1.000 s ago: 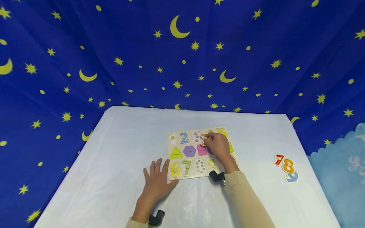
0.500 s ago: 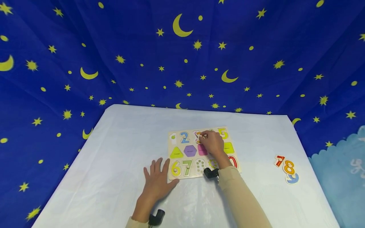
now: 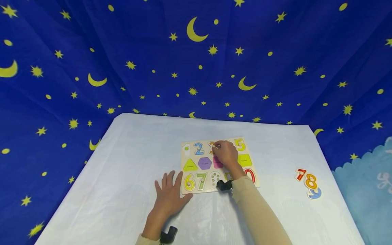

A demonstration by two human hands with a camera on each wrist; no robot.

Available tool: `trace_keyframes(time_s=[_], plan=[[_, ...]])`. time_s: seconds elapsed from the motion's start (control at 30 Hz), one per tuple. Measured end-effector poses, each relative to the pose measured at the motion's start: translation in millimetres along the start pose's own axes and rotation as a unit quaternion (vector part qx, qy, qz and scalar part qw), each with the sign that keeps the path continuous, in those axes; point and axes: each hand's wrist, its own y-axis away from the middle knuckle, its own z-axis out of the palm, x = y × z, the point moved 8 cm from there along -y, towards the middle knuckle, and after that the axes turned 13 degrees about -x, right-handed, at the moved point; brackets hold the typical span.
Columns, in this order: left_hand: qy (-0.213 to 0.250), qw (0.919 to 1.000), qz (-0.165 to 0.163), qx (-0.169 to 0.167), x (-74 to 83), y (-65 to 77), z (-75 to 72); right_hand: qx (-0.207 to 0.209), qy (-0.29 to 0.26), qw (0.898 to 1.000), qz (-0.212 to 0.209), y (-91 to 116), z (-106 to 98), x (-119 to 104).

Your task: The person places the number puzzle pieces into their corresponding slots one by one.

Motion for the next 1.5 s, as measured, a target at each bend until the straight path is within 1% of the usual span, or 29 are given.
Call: trace_keyframes(time_s=[0.2, 0.4, 0.63, 0.77, 0.83, 1.03, 1.17, 1.23, 1.37, 1.5], plan=[[0.002, 1.0, 0.003, 0.004, 0.1, 2.2, -1.2, 0.004, 0.001, 1.0, -0.002, -1, 3, -1], [0.006, 1.0, 0.001, 0.002, -0.8, 1.4, 0.8, -0.001, 0.004, 1.0, -0.002, -2, 4, -2], [0.007, 0.9999, 0.007, 0.004, 1.1, 1.8, -1.8, -0.005, -0.002, 1.0, -0.002, -2, 4, 1], [0.0, 1.0, 0.0, 0.0, -0.5, 1.4, -1.6, -0.004, -0.001, 1.0, -0.01, 0, 2, 0], [-0.001, 1.0, 0.0, 0.003, -0.7, 1.9, -2.5, -0.002, -0.003, 1.0, -0.019, 2, -1, -2], [0.004, 1.0, 0.004, 0.0, 0.3, 1.6, -1.4, -0.004, -0.032, 0.999, -0.036, 13, -8, -2], [-0.003, 1.0, -0.003, 0.004, 1.1, 1.0, -2.3, -0.008, -0.036, 0.998, -0.055, 19, -11, -1], [-0.006, 1.0, -0.006, 0.003, 1.3, 0.0, -1.8, -0.003, -0.035, 0.998, -0.056, 23, -13, 1], [-0.006, 0.9999, -0.009, -0.01, 2.3, -1.5, 0.9, 0.013, -0.03, 0.998, -0.044, 32, -18, 10], [0.0, 1.0, -0.006, -0.007, 3.8, 0.3, 0.4, 0.022, -0.031, 0.998, -0.043, 41, -21, 20]])
